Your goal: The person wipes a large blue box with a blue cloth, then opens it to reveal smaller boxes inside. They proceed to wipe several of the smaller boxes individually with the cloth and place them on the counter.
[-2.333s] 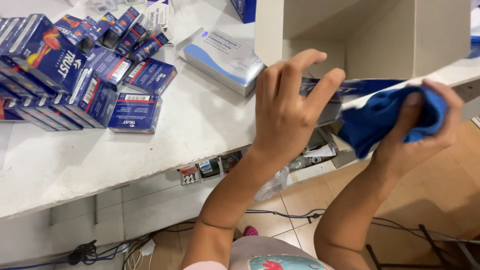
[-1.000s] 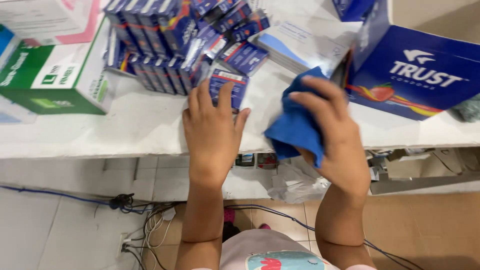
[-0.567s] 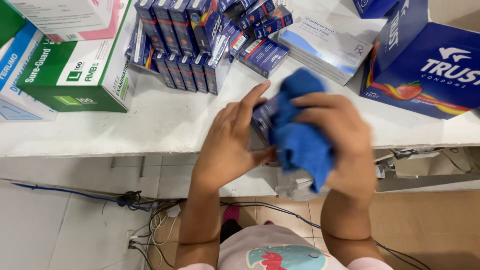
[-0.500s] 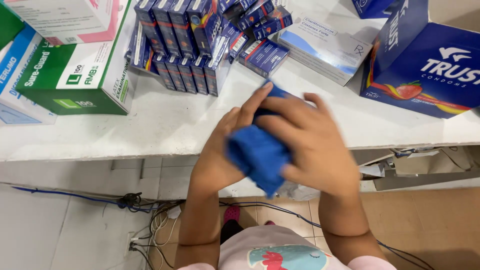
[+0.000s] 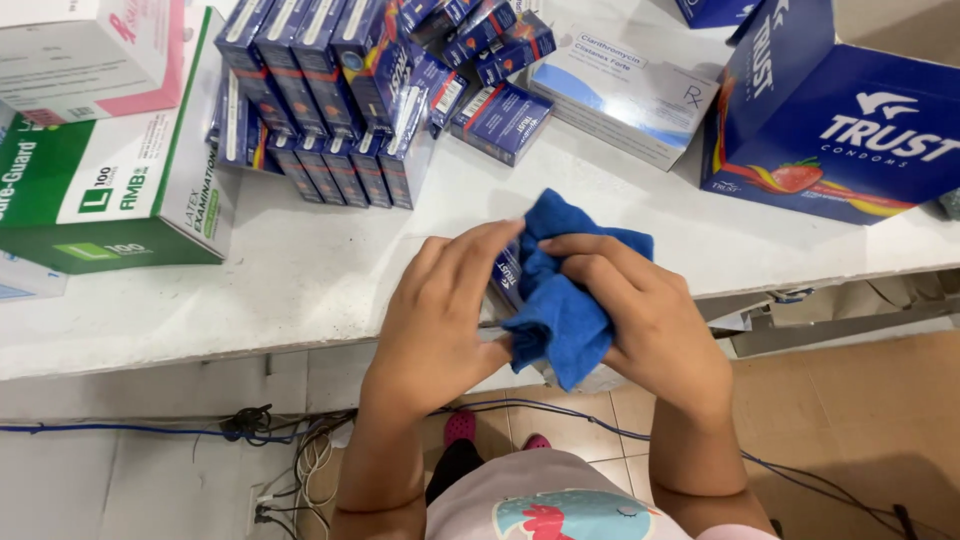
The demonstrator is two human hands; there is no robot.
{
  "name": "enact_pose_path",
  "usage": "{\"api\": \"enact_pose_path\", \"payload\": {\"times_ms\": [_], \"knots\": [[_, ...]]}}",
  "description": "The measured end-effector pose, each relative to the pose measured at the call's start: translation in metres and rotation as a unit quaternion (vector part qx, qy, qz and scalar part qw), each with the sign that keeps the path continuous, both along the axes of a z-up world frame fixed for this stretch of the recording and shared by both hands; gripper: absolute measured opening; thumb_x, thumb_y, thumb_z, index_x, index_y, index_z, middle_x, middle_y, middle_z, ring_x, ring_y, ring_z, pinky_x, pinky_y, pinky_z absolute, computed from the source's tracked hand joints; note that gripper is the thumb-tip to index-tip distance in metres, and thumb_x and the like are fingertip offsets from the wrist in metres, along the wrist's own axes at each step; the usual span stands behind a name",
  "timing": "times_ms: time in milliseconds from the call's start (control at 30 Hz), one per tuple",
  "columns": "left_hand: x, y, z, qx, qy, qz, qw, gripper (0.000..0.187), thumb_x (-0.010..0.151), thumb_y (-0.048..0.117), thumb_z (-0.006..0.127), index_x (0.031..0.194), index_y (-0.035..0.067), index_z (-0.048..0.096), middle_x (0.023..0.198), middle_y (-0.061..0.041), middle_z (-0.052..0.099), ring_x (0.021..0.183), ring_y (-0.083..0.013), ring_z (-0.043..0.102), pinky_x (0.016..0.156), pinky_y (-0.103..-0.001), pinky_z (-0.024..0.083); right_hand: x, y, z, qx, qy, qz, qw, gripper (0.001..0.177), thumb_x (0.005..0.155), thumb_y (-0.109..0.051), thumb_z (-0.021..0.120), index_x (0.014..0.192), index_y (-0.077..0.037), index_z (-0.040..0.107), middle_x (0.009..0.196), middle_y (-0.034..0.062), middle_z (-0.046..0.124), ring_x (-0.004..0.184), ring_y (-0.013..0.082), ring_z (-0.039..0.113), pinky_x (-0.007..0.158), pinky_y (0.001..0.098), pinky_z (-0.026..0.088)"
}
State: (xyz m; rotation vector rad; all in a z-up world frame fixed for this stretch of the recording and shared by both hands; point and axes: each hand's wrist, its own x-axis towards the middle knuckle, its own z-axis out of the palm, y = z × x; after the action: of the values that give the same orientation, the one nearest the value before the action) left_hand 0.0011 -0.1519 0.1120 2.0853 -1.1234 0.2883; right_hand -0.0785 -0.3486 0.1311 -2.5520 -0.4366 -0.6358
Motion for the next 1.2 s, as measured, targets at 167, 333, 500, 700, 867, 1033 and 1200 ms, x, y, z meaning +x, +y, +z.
{"api": "enact_pose_path", "payload": {"times_ms": [167, 333, 500, 700, 867, 1033, 1200], "knots": [[-0.002, -0.004, -0.001, -0.016, -0.038, 0.03, 0.999, 0.069, 0.074, 0.019, 0.082, 0.137, 0.006, 0.056, 0.139, -0.013, 0.059, 0.11, -0.0288, 0.057, 0.091, -0.038, 0.053, -0.015, -0.01, -0.019, 0.073, -0.053, -0.048, 0.995, 0.04, 0.067, -0.001, 0.084, 0.097, 0.0, 0.058, 0.129, 0.0143, 0.069, 0.098, 0.025, 0.068, 0.085, 0.034, 0.054], [-0.015, -0.014, 0.012, -0.156, 0.062, -0.003, 0.986, 0.065, 0.088, 0.011, 0.066, 0.147, -0.001, 0.042, 0.141, -0.023, 0.055, 0.126, -0.0357, 0.056, 0.11, -0.047, 0.046, -0.019, -0.011, -0.061, 0.154, -0.3, -0.138, 0.931, 0.035, 0.085, 0.002, 0.083, 0.101, -0.001, 0.053, 0.13, 0.0244, 0.064, 0.114, 0.0335, 0.065, 0.108, 0.0458, 0.053], [-0.035, -0.043, 0.004, -0.263, 0.18, -0.184, 0.93, 0.059, 0.095, 0.016, 0.051, 0.153, 0.01, 0.043, 0.154, -0.018, 0.044, 0.139, -0.0328, 0.053, 0.121, -0.043, 0.046, -0.015, 0.015, -0.072, 0.084, -0.346, -0.026, 0.934, 0.034, 0.088, -0.015, 0.088, 0.109, -0.027, 0.064, 0.136, -0.0022, 0.046, 0.127, 0.0266, 0.056, 0.117, 0.0484, 0.05], [-0.038, -0.059, -0.022, -0.305, 0.251, -0.265, 0.879, 0.063, 0.106, 0.045, 0.049, 0.157, 0.008, 0.041, 0.151, -0.018, 0.047, 0.134, -0.0288, 0.052, 0.119, -0.049, 0.04, -0.008, -0.003, -0.073, 0.109, -0.359, 0.001, 0.927, 0.036, 0.092, -0.019, 0.082, 0.114, -0.025, 0.055, 0.14, -0.0004, 0.044, 0.129, 0.0246, 0.054, 0.116, 0.046, 0.052], [-0.043, -0.062, -0.026, -0.299, 0.256, -0.302, 0.868, 0.059, 0.107, 0.037, 0.051, 0.158, 0.009, 0.039, 0.155, -0.018, 0.043, 0.136, -0.029, 0.05, 0.119, -0.05, 0.04, 0.006, 0.0, -0.06, 0.21, -0.415, 0.025, 0.885, 0.031, 0.093, -0.029, 0.075, 0.112, -0.024, 0.051, 0.141, -0.0007, 0.046, 0.134, 0.0319, 0.051, 0.118, 0.0544, 0.048], [-0.049, -0.06, -0.018, -0.281, 0.181, -0.274, 0.902, 0.057, 0.108, 0.035, 0.054, 0.158, 0.011, 0.039, 0.155, -0.021, 0.04, 0.134, -0.0381, 0.056, 0.115, -0.051, 0.046, -0.014, 0.01, -0.047, 0.211, -0.415, -0.04, 0.884, 0.047, 0.083, -0.039, 0.082, 0.115, -0.028, 0.051, 0.142, -0.0057, 0.048, 0.128, 0.0263, 0.056, 0.116, 0.0465, 0.051], [-0.052, -0.046, -0.013, -0.201, 0.172, -0.292, 0.919, 0.073, 0.088, 0.001, 0.063, 0.155, 0.019, 0.042, 0.167, -0.024, 0.031, 0.149, -0.0406, 0.049, 0.124, -0.047, 0.047, -0.047, 0.026, -0.012, 0.28, -0.292, -0.058, 0.913, 0.054, 0.084, -0.003, 0.071, 0.115, -0.03, 0.036, 0.134, -0.0045, 0.04, 0.115, 0.0221, 0.054, 0.111, 0.045, 0.053]]}}
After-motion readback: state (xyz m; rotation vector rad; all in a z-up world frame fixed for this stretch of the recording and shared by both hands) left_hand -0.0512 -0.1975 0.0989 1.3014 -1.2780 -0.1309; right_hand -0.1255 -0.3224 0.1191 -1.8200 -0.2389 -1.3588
